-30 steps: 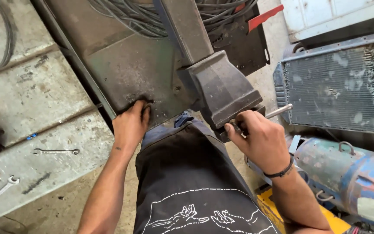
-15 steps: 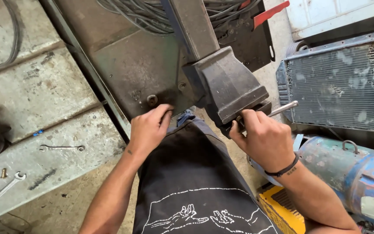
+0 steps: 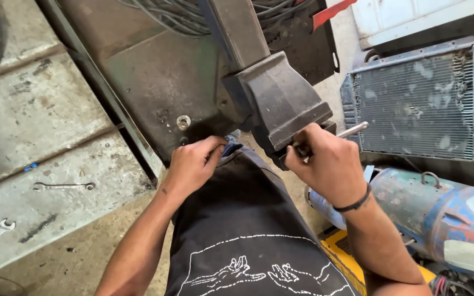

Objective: Sorting through a tray of various metal fasteners and using a wrench on a component held in a bench vise.

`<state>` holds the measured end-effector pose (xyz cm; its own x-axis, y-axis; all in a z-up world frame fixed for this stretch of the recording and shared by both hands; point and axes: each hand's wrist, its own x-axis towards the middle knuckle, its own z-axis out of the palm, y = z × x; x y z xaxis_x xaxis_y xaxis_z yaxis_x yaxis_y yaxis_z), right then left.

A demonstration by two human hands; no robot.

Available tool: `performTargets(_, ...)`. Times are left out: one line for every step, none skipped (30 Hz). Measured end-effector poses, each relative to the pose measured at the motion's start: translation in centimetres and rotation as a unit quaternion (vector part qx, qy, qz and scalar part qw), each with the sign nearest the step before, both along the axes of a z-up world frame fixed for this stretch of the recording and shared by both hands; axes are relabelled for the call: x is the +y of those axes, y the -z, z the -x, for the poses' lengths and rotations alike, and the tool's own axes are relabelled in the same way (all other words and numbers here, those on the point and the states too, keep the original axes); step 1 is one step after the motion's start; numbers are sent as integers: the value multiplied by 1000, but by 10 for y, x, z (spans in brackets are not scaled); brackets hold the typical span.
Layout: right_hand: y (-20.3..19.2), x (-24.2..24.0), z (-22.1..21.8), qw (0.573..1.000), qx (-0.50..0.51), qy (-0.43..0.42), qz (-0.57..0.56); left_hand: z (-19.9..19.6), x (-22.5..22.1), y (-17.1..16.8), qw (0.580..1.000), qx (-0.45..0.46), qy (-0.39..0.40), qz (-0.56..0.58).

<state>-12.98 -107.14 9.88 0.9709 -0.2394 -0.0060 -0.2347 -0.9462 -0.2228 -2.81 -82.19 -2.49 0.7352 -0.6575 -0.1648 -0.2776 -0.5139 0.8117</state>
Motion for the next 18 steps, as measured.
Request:
performTargets(-4, 2, -3, 1000, -1, 1, 1, -1, 0, 1, 1000, -1, 1, 1)
performTargets(-8, 4, -5, 1000, -9, -9, -2, 0, 1, 1, 1000, 4, -4, 4)
performTargets(-13, 7, -7, 1000, -17, -19, -5, 0, 2, 1, 1000, 9, -9, 7)
performTargets(-10, 7, -4, 1000, -18, -18, -3, -3, 6, 0, 1000, 8, -8, 9)
performTargets(-9, 8, 0, 999, -36, -10, -15, -7, 10, -1, 1000, 6, -18, 2)
performTargets(-6, 8, 2, 998, -55, -5, -29, -10, 15, -2, 999, 3, -31, -6)
performTargets(-5, 8, 2, 998, -56, -7, -29, -17, 19, -4, 999, 1, -33, -6)
performTargets(-4, 8, 4, 996, -74, 1, -43, -21, 25, -7, 998, 29, -62, 9)
performTargets(-3, 9, 6, 994, -91, 9, -58, -26, 31, -9, 994, 57, -90, 23)
performTargets(-12, 11, 4, 994, -91, 5, -61, -27, 36, -2, 994, 56, -94, 20)
performTargets(-20, 13, 3, 991, -101, 18, -92, -29, 42, 5, 987, 92, -127, 38)
performTargets(-29, 14, 3, 986, -110, 34, -121, -31, 47, 12, 978, 127, -157, 55)
performTargets(-41, 21, 3, 986, -110, 33, -123, -27, 49, 10, 978, 127, -158, 53)
performTargets(-53, 27, 2, 988, -72, 20, -136, -25, 49, 7, 942, 249, -188, 122)
performTargets(-65, 32, 1, 988, -34, 6, -149, -23, 50, 5, 886, 367, -213, 189)
performTargets(-56, 42, 4, 988, -33, 6, -150, -16, 47, 8, 885, 368, -214, 188)
performTargets(-48, 51, 7, 970, 8, -41, -240, -9, 44, 11, 848, 425, -200, 246)
performTargets(-39, 59, 9, 940, 47, -89, -326, -3, 40, 14, 803, 478, -185, 304)
